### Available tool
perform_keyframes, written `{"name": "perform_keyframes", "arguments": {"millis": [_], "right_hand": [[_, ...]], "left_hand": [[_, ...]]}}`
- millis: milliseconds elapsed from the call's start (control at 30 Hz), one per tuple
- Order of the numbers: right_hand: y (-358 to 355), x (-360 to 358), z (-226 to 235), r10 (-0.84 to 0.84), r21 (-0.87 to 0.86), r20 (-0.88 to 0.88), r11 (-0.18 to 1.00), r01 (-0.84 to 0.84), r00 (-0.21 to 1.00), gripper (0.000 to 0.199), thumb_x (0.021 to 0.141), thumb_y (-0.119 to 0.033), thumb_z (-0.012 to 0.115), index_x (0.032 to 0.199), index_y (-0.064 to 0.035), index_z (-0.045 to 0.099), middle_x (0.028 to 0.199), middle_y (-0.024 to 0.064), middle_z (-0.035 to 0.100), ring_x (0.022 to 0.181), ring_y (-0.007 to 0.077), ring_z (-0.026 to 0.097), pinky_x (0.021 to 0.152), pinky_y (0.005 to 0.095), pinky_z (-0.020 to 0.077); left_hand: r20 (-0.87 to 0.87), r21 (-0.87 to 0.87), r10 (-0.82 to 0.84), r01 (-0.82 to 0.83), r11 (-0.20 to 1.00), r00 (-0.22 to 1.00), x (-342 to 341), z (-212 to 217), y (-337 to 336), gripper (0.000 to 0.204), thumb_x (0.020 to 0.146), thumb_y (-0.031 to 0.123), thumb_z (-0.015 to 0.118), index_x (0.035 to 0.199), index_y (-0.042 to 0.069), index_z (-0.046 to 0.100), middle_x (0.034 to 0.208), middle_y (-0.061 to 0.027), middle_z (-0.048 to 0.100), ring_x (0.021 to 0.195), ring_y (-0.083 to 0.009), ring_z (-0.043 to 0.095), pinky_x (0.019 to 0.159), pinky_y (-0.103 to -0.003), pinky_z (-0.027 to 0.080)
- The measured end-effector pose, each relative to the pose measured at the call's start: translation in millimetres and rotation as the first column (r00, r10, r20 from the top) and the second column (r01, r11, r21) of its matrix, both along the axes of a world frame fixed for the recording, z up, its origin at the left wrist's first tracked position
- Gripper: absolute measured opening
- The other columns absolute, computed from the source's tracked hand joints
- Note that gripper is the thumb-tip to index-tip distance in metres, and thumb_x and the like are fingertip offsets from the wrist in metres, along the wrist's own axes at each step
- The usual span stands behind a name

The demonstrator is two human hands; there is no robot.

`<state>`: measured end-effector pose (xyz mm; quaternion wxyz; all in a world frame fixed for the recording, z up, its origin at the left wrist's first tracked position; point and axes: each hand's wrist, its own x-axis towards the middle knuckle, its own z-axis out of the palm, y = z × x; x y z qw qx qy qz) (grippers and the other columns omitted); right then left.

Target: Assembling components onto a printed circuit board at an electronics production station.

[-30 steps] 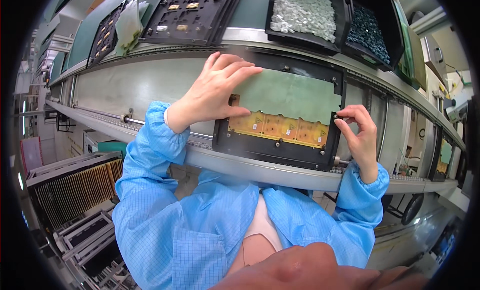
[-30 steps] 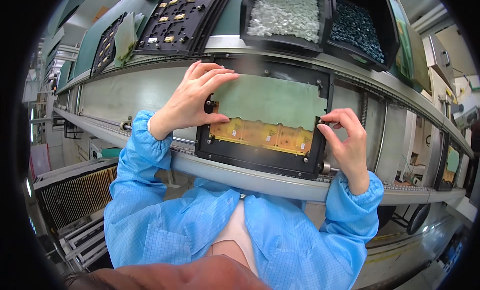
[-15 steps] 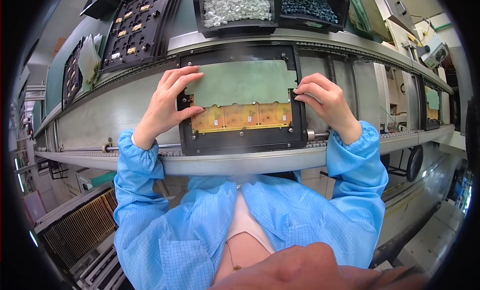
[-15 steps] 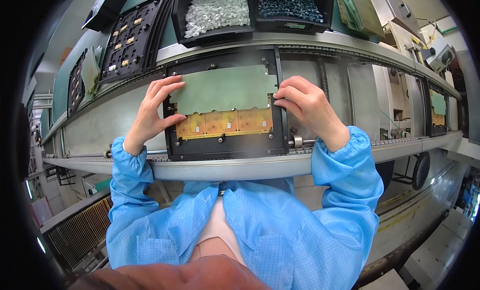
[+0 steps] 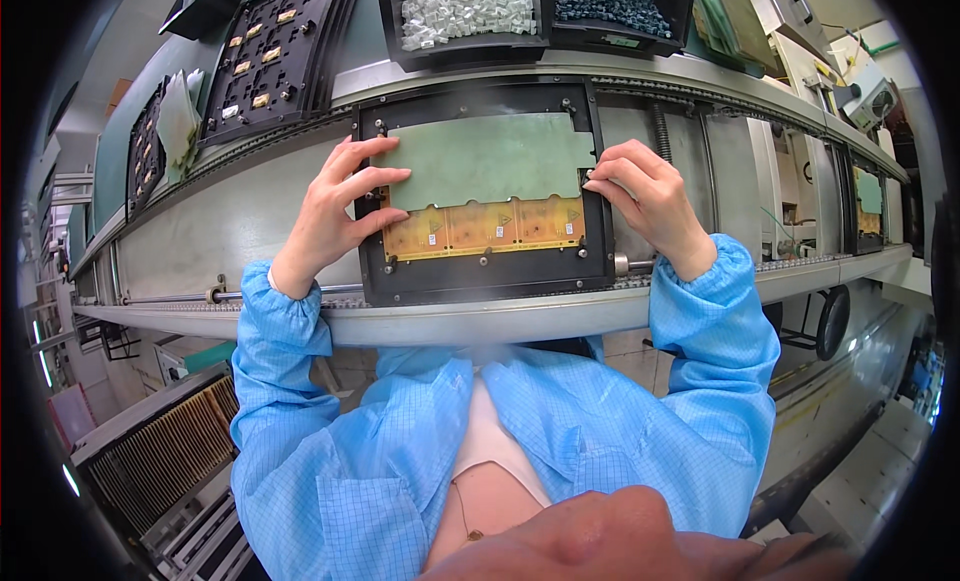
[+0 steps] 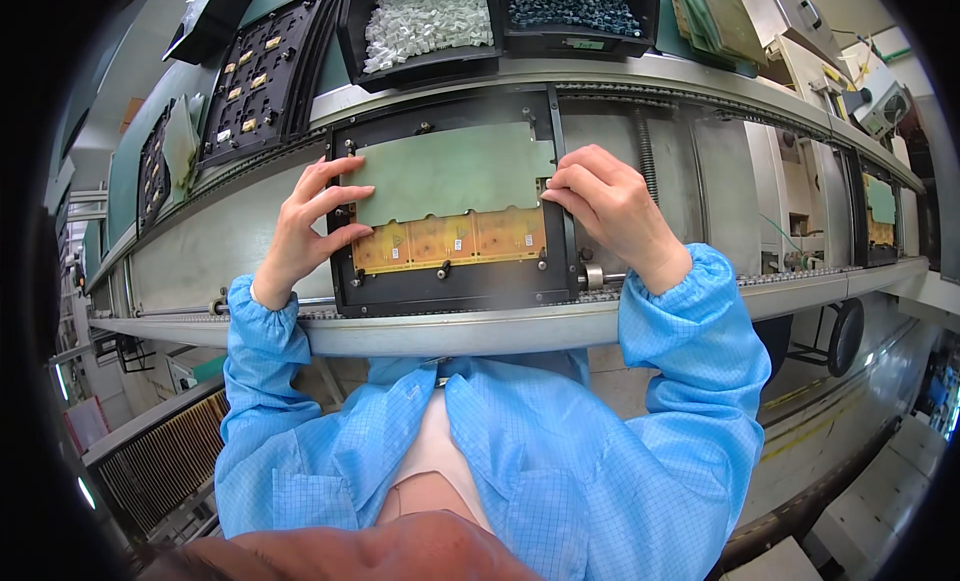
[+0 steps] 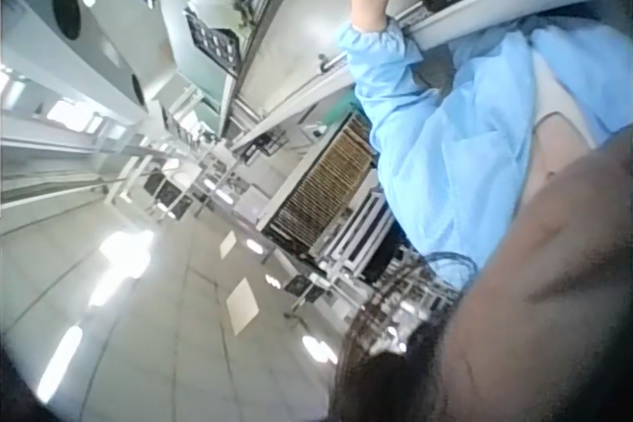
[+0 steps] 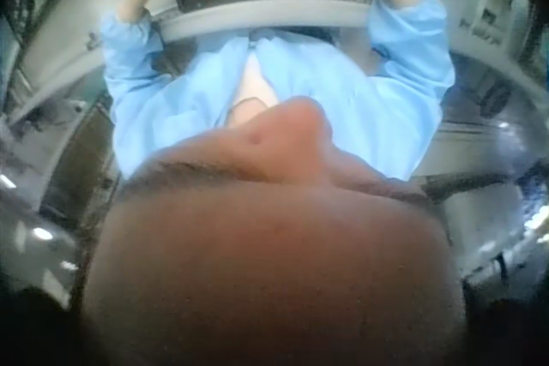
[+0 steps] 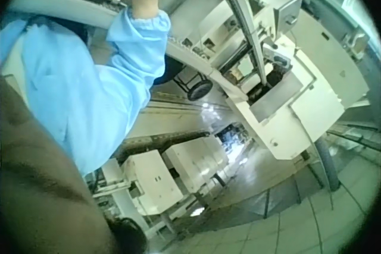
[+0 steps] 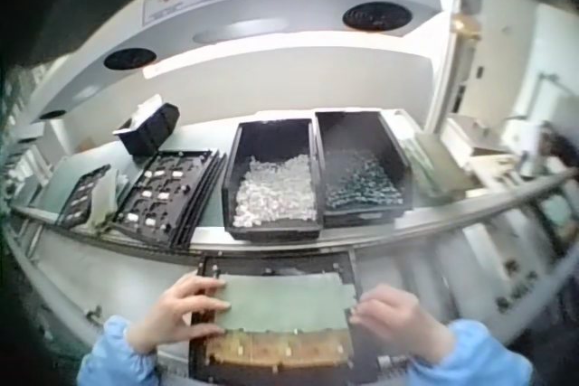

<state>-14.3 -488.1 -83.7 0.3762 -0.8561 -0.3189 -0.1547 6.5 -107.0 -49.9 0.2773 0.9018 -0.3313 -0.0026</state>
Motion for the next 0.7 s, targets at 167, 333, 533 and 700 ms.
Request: {"name": "perform_keyframes", "arguments": {"millis": [167, 333, 533, 700], "right_hand": [[3, -1, 0, -0.054, -0.039, 0.02, 0.998, 0.055, 0.998, 0.015, 0.079, -0.005, 0.078, 0.088, -0.0013, 0.066, 0.088, 0.0096, 0.064, 0.076, 0.0236, 0.064, 0.065, 0.0329, 0.053], [-5, 4, 1, -0.188, 0.055, -0.134, 0.979, 0.196, 0.973, 0.017, 0.081, -0.009, 0.077, 0.095, -0.0022, 0.069, 0.09, 0.0079, 0.063, 0.077, 0.0209, 0.062, 0.066, 0.031, 0.0511], [-6, 8, -2, -0.229, -0.089, -0.047, 0.97, 0.225, 0.972, 0.03, 0.083, -0.015, 0.076, 0.11, -0.005, 0.069, 0.096, 0.008, 0.059, 0.085, 0.0191, 0.059, 0.072, 0.0318, 0.0495], [-8, 8, -3, -0.209, -0.044, -0.143, 0.978, 0.205, 0.967, 0.033, 0.084, -0.017, 0.076, 0.114, -0.0057, 0.068, 0.094, 0.0069, 0.057, 0.084, 0.0183, 0.058, 0.071, 0.0308, 0.0479]], "left_hand": [[0.038, -0.004, -0.008, 0.008, 1.0, 0.999, 1, -3, 0, 0.047, 0.068, 0.016, 0.085, 0.113, 0.014, 0.071, 0.131, -0.0092, 0.059, 0.125, -0.035, 0.052, 0.112, -0.049, 0.038], [0.094, -0.042, 0.054, -0.05, 0.998, 0.994, -6, 3, -7, 0.05, 0.066, 0.019, 0.086, 0.113, 0.012, 0.069, 0.124, -0.0076, 0.061, 0.118, -0.0322, 0.053, 0.105, -0.047, 0.042], [0.244, 0.09, 0.083, -0.108, 0.99, 0.966, -9, 1, -6, 0.055, 0.063, 0.02, 0.087, 0.114, 0.01, 0.068, 0.122, -0.0074, 0.063, 0.116, -0.0316, 0.053, 0.105, -0.046, 0.04], [0.21, 0.004, 0.112, -0.116, 0.993, 0.971, -7, -6, -7, 0.05, 0.065, 0.025, 0.086, 0.11, 0.012, 0.068, 0.116, -0.0048, 0.063, 0.113, -0.0305, 0.054, 0.105, -0.049, 0.04]]}}
